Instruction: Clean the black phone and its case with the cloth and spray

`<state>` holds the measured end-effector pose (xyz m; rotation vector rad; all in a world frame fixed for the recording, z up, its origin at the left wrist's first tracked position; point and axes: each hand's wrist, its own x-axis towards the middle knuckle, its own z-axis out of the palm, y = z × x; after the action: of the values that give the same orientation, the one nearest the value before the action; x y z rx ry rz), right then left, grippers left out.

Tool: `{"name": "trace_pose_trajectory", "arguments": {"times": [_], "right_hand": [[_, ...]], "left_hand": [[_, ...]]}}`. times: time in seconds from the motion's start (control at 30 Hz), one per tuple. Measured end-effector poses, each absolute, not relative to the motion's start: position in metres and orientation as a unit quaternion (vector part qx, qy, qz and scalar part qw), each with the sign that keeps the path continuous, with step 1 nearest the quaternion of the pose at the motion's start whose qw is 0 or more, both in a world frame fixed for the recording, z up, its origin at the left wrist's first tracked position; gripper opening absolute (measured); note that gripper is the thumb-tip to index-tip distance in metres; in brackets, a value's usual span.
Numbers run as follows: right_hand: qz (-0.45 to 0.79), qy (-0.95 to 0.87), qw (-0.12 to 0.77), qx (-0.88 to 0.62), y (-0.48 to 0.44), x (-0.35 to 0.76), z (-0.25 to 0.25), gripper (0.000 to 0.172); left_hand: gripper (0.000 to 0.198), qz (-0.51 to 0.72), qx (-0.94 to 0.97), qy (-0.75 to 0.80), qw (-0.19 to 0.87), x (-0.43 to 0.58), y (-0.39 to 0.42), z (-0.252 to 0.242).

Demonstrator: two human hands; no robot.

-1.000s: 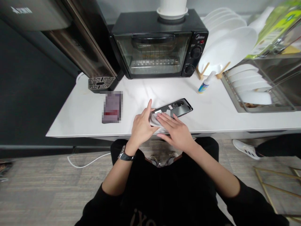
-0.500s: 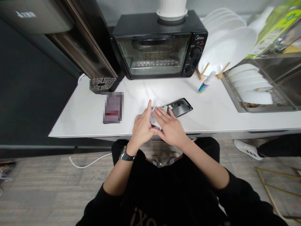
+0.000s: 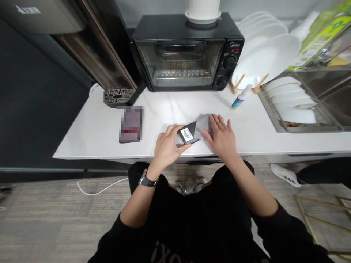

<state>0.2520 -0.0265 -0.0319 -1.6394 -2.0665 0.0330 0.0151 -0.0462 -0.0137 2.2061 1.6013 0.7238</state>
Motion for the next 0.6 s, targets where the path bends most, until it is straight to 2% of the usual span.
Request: {"name": "trace_pose_trajectory", "arguments": {"times": [0.27,0.4,0.5,0.6], "right_hand": [[0.085,-0.876,0.214,-0.424,-0.064,0.195,-0.021,0.074],[0.052,-0.84,0.216,-0.496,-0.07,0.234,-0.026,0.072],[0.017,-0.779,0.23,-0.583,-0.053,0.262,-0.031,0.076],[0.011,-0.759,0.233,-0.608,-0.032,0.26,-0.033,0.083]], "left_hand": [[0.063,0.225,0.787,0.553,0.154,0.01,-0.046,-0.014],[0.062,0.238,0.774,0.564,0.161,0.012,-0.046,-0.012],[0.067,0.246,0.773,0.562,0.161,0.015,-0.047,-0.012],[0.069,0.249,0.77,0.567,0.155,0.015,-0.046,-0.013]]}}
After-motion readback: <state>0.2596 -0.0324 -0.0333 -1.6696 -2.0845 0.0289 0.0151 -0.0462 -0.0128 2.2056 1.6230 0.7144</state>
